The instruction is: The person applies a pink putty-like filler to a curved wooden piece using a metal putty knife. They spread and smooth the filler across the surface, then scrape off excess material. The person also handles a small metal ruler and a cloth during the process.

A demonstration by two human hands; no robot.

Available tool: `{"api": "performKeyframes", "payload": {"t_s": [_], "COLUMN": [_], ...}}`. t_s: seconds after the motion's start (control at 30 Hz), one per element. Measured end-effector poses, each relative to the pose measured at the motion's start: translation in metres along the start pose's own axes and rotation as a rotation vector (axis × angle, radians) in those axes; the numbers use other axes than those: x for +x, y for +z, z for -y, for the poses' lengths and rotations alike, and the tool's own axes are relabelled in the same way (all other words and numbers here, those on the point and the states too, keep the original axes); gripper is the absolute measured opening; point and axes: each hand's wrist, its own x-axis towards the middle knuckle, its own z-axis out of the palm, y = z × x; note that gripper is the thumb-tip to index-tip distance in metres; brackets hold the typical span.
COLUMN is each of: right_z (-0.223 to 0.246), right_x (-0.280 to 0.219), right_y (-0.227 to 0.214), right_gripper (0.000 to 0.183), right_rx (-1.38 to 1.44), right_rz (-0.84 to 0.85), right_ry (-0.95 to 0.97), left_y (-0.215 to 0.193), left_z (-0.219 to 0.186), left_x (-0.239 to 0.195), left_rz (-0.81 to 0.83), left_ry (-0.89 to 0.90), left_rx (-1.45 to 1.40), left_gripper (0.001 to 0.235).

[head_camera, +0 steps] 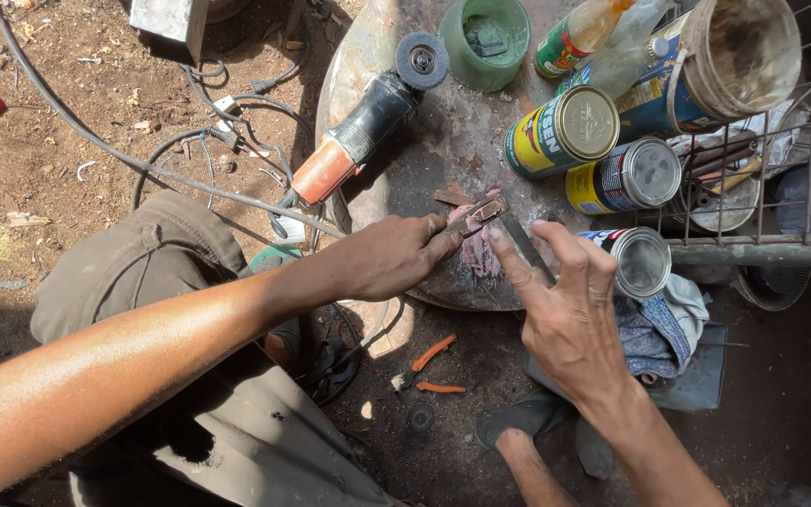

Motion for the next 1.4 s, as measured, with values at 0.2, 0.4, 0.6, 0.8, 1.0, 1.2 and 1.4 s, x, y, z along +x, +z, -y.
{"api": "performKeyframes", "payload": {"t_s": [0.2,0.4,0.6,0.8,1.0,1.2,1.4], "right_z": [0.008,-0.007,-0.036,-0.058,-0.066,-0.075,-0.085], "right_x": [0.011,0.008,-0.002,-0.05,-0.086,-0.077,-0.057], "right_y": [0.021,0.025,0.023,0.035,0.111,0.174,0.199], "right_gripper": [0.083,0.087,0.081,0.062,0.052,0.053,0.045], "right_rx": [0.155,0.134,-0.071,0.056,0.314,0.31,0.113], "right_rz": [0.072,0.084,0.034,0.001,-0.018,-0.022,0.008], "right_ry": [0.075,0.063,-0.075,0.425,0.572,0.585,0.618], "left_y": [-0.002,-0.007,-0.015,-0.017,-0.008,-0.024,-0.029], "left_z": [-0.009,-0.02,-0.026,-0.012,0.006,-0.011,-0.024], "left_x": [-0.003,-0.01,-0.005,-0.012,-0.017,-0.026,-0.026], "left_rz": [0.091,0.062,0.061,0.115,0.029,0.27,0.308], "left_ry": [-0.264,-0.263,-0.265,-0.396,-0.176,-0.44,-0.376], "left_rx": [-0.097,-0.13,-0.129,-0.203,-0.151,-0.391,-0.225], "left_gripper": [0.052,0.053,0.054,0.057,0.076,0.048,0.043]}}
